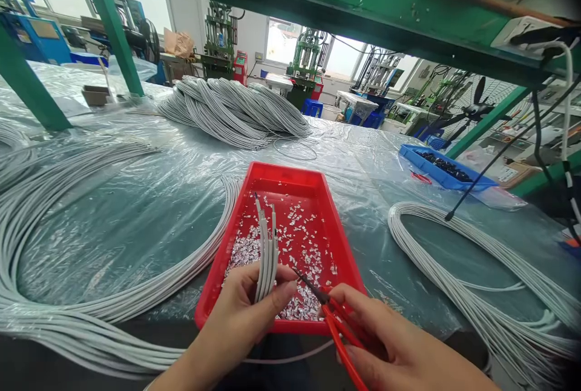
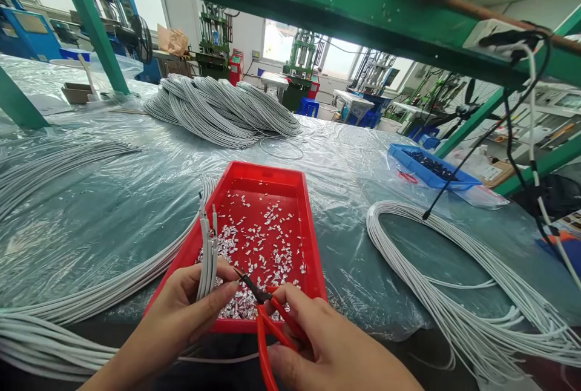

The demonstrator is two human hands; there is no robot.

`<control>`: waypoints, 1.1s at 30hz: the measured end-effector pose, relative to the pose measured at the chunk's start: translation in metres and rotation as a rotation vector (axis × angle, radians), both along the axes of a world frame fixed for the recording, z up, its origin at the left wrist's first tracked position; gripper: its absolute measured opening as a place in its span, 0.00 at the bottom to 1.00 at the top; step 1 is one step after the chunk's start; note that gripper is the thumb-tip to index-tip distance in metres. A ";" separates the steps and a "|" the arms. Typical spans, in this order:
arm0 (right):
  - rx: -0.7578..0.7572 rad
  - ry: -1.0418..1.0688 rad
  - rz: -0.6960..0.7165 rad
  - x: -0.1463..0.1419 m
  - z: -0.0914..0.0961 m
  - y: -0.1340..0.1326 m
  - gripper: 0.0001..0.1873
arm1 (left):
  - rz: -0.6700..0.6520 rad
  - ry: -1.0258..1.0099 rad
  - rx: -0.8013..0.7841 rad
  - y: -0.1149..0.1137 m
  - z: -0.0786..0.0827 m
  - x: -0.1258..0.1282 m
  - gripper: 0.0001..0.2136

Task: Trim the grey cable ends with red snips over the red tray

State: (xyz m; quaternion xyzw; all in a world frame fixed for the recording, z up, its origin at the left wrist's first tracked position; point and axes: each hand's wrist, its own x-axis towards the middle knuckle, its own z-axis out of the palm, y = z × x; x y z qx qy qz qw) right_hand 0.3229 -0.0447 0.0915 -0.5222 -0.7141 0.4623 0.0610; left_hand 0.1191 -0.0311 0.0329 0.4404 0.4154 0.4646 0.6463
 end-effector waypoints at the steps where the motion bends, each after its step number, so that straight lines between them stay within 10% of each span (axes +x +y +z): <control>1: -0.003 0.048 0.004 0.001 -0.001 0.000 0.27 | -0.010 -0.001 -0.003 0.000 0.000 0.000 0.10; 13: -0.248 0.265 0.008 0.002 -0.002 0.004 0.21 | -0.047 -0.027 -0.078 0.000 0.002 -0.001 0.11; 23: 0.053 -0.087 -0.014 0.001 -0.001 -0.008 0.28 | -0.028 0.033 -0.032 -0.001 0.002 0.000 0.09; 33: 0.130 0.019 -0.066 0.003 -0.010 -0.001 0.25 | -0.047 0.000 -0.072 0.002 0.004 0.000 0.10</control>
